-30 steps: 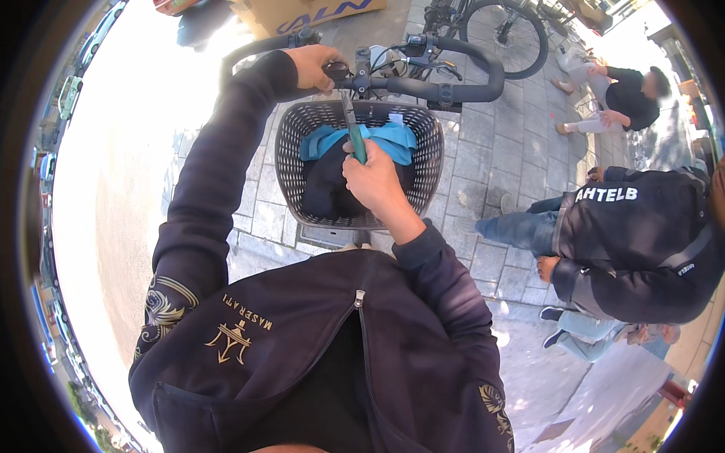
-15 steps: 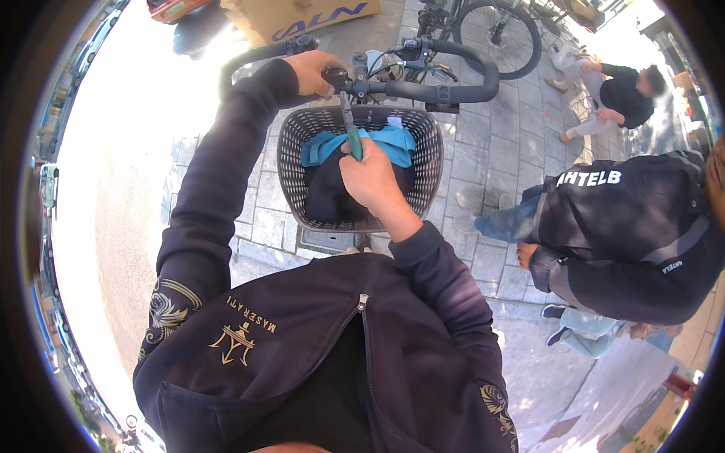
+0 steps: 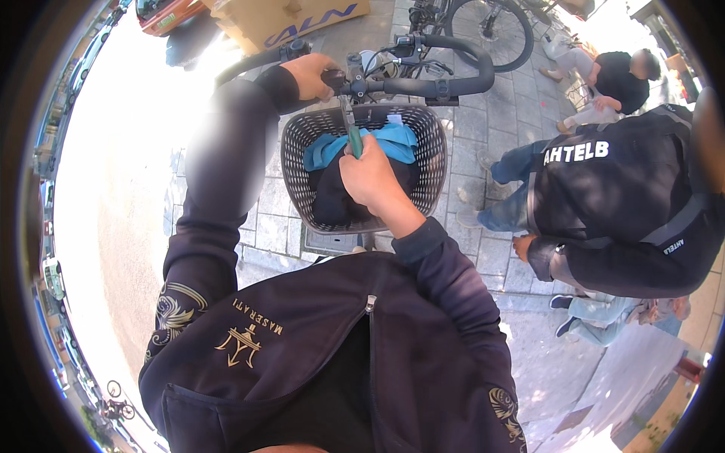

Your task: The person sits on the sidewalk and uses pliers to adjust and tighten components on the bicycle's handlebar and front fork area. They repeatedly grip and manipulate cables and fittings near the basket and stem.

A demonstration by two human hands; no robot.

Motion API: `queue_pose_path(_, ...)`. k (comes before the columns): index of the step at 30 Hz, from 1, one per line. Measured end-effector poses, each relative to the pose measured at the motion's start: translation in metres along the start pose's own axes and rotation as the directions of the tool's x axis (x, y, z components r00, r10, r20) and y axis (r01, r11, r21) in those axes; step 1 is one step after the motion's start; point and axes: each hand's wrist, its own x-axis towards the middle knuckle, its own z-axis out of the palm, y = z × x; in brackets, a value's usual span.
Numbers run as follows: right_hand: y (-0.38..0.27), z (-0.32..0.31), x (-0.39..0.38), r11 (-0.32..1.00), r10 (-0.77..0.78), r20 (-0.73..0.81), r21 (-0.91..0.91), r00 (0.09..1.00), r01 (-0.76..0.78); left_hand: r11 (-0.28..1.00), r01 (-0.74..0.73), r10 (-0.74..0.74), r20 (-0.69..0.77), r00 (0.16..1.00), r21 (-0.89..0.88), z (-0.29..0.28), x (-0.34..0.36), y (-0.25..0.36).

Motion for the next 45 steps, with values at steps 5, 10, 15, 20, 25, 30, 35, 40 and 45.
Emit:
queue_pose_path(5, 0.037, 0.000, -0.030, 0.999, 0.021, 0.073, 0.044, 0.997, -0.025, 1.000, 0.013, -0.013, 0.011, 1.000, -0.027, 0.006, -0.017, 0.003)
queue_pose_path(10, 0.030, 0.003, -0.033, 0.992, -0.109, 0.056, -0.053, 0.993, 0.112, 0.999, 0.014, -0.014, -0.007, 1.000, -0.051, 0.010, -0.028, -0.001)
queue_pose_path(15, 0.000, 0.009, -0.048, 0.999, 0.029, 0.077, 0.012, 0.997, -0.030, 0.998, 0.015, -0.015, -0.001, 1.000, -0.064, 0.008, -0.043, 0.000)
queue_pose_path(20, -0.018, 0.017, -0.063, 0.998, 0.058, 0.077, 0.022, 0.995, -0.060, 0.998, 0.031, -0.032, -0.023, 0.999, -0.051, 0.000, -0.066, 0.008)
queue_pose_path(25, -0.028, 0.024, -0.075, 0.998, 0.040, 0.084, 0.039, 0.996, -0.044, 0.998, 0.017, -0.019, -0.034, 0.999, -0.056, -0.007, -0.076, 0.002)
queue_pose_path(30, -0.043, 0.028, -0.085, 0.997, 0.049, 0.080, 0.051, 0.996, -0.053, 1.000, 0.015, -0.016, -0.090, 0.996, -0.016, -0.020, -0.093, 0.009)
queue_pose_path(35, -0.059, 0.034, -0.087, 0.997, 0.072, 0.073, 0.022, 0.995, -0.074, 1.000, 0.017, -0.016, -0.111, 0.994, 0.006, -0.031, -0.100, 0.010)
queue_pose_path(40, -0.068, 0.031, -0.086, 0.995, 0.095, 0.074, -0.027, 0.993, -0.093, 1.000, 0.018, -0.019, -0.123, 0.992, -0.013, -0.029, -0.094, 0.004)
queue_pose_path(45, -0.081, 0.028, -0.087, 0.989, 0.150, 0.092, -0.003, 0.984, -0.150, 0.999, -0.005, 0.000, -0.140, 0.990, -0.033, -0.032, -0.096, 0.002)
